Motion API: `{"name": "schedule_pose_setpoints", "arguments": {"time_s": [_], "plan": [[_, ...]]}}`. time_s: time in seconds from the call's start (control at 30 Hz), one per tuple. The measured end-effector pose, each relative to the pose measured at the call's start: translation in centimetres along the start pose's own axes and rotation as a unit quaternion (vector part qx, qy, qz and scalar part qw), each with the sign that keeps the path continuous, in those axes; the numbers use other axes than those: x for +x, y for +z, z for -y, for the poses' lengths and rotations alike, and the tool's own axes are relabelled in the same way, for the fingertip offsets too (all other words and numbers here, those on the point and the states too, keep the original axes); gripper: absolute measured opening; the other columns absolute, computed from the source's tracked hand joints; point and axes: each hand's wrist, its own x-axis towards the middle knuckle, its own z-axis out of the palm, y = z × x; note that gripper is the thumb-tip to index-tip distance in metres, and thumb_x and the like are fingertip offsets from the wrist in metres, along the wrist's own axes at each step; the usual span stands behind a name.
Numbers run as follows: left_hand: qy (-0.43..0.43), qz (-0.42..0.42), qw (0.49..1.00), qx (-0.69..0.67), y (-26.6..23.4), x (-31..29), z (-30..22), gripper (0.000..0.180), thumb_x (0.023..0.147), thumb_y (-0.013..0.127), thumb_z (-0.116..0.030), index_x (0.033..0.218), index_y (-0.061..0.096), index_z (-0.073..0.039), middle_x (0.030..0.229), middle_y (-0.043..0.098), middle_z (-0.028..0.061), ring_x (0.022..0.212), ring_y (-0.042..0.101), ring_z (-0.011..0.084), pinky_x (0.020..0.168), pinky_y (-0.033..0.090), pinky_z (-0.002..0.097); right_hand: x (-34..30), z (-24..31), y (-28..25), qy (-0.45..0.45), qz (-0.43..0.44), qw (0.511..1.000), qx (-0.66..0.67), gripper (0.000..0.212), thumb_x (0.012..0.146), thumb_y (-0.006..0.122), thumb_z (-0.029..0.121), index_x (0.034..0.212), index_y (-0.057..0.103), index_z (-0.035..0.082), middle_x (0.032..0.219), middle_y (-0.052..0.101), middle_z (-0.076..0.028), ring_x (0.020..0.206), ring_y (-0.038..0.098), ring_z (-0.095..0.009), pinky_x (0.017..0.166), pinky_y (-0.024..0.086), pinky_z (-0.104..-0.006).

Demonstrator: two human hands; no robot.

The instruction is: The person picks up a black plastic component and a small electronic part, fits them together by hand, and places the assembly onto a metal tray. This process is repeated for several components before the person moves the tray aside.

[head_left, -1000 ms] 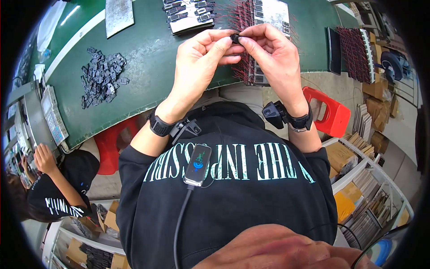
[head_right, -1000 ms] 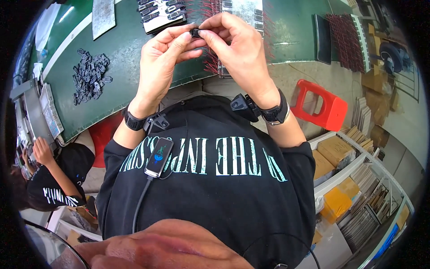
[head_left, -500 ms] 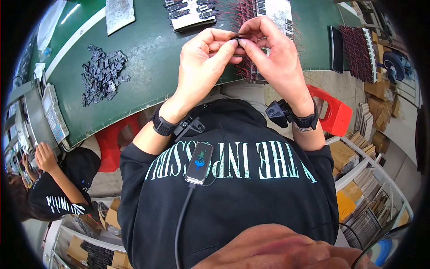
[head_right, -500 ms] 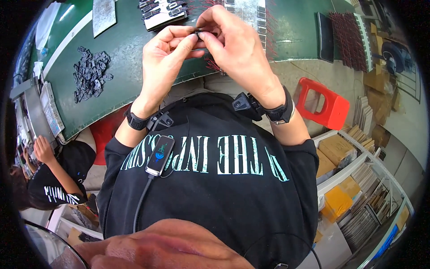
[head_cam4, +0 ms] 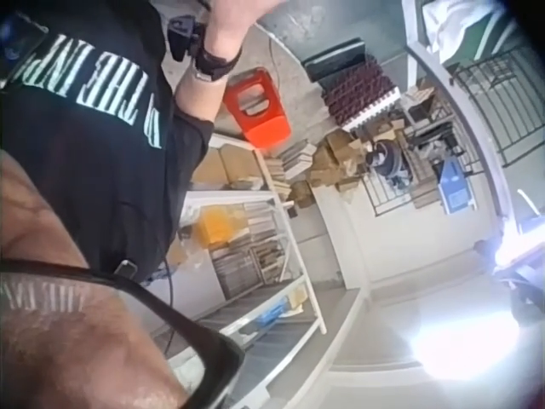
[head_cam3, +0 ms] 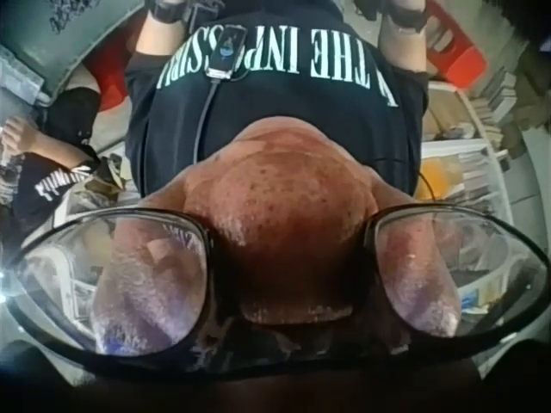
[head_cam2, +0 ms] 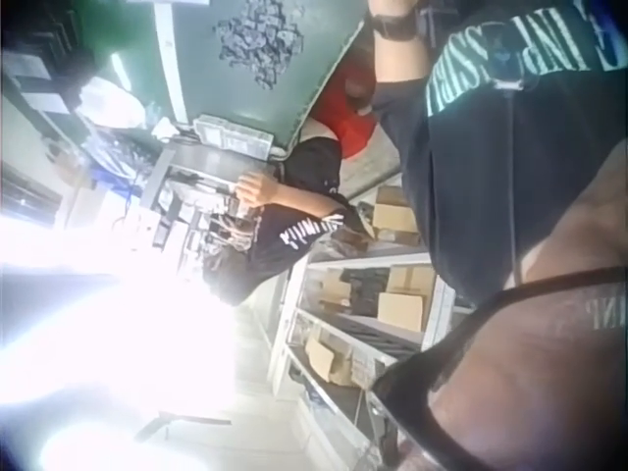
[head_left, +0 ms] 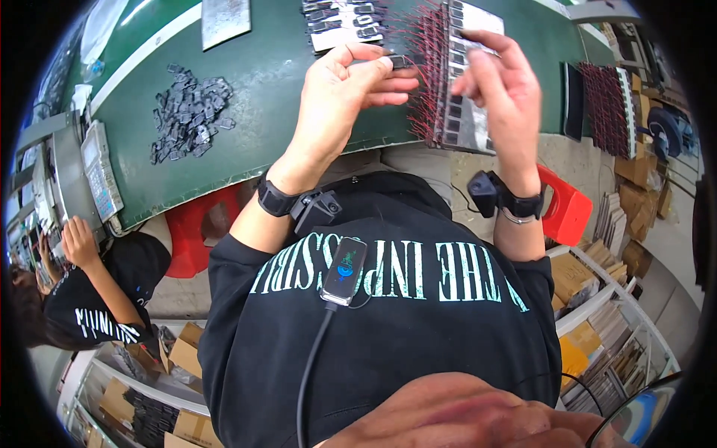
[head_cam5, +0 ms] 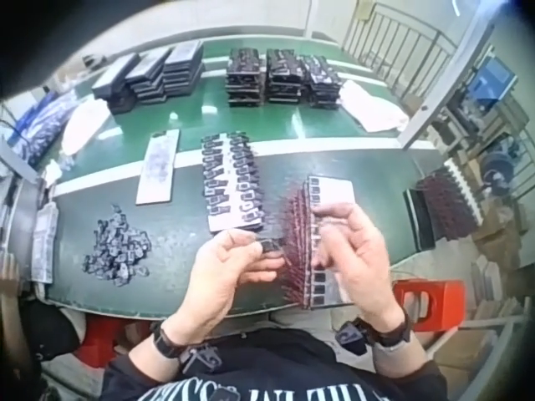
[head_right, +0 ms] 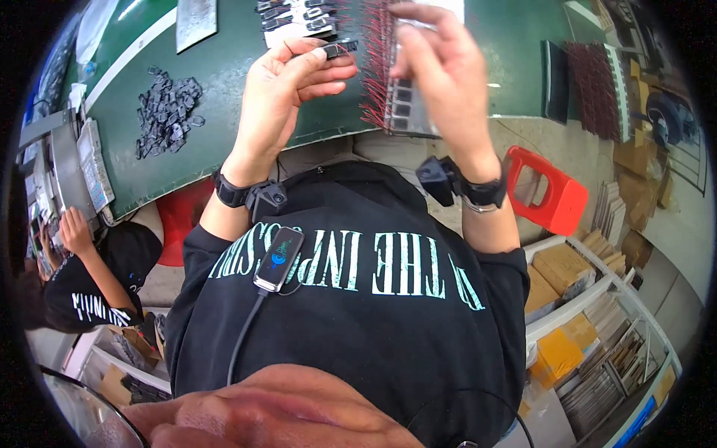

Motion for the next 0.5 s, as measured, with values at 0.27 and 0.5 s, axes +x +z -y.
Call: {"name": "schedule_pose_setpoints", "arguments": {"time_s": [0.27,0.5], "plan": [[0.099,-0.125,0.948,0.275,-5.7,2.0,-2.0,0.021,0.094,0.061,-0.013,0.105,0.055,0.004,0.086,0.074,0.0131,0.066,0.068,0.0101,0.05,0.05,0.0215,0.3,-2.3,-8.2,0.012,-0.059,0.998,0.018,0.013,0.103,0.054,0.014,0.098,0.056,0.002,0.07,0.046,0.002,0.067,0.051,-0.007,0.071,0.05,-0.0264],[0.05,-0.159,0.929,0.329,-6.4,3.2,-1.9,0.024,0.089,0.064,-0.015,0.103,0.056,0.003,0.073,0.071,0.0076,0.059,0.063,0.0061,0.048,0.044,0.0204,0.7,-5.8,-10.4,0.061,-0.133,0.986,-0.078,0.012,0.101,0.058,0.014,0.104,0.057,0.001,0.089,0.056,-0.001,0.077,0.055,-0.008,0.076,0.051,-0.0259]]}}
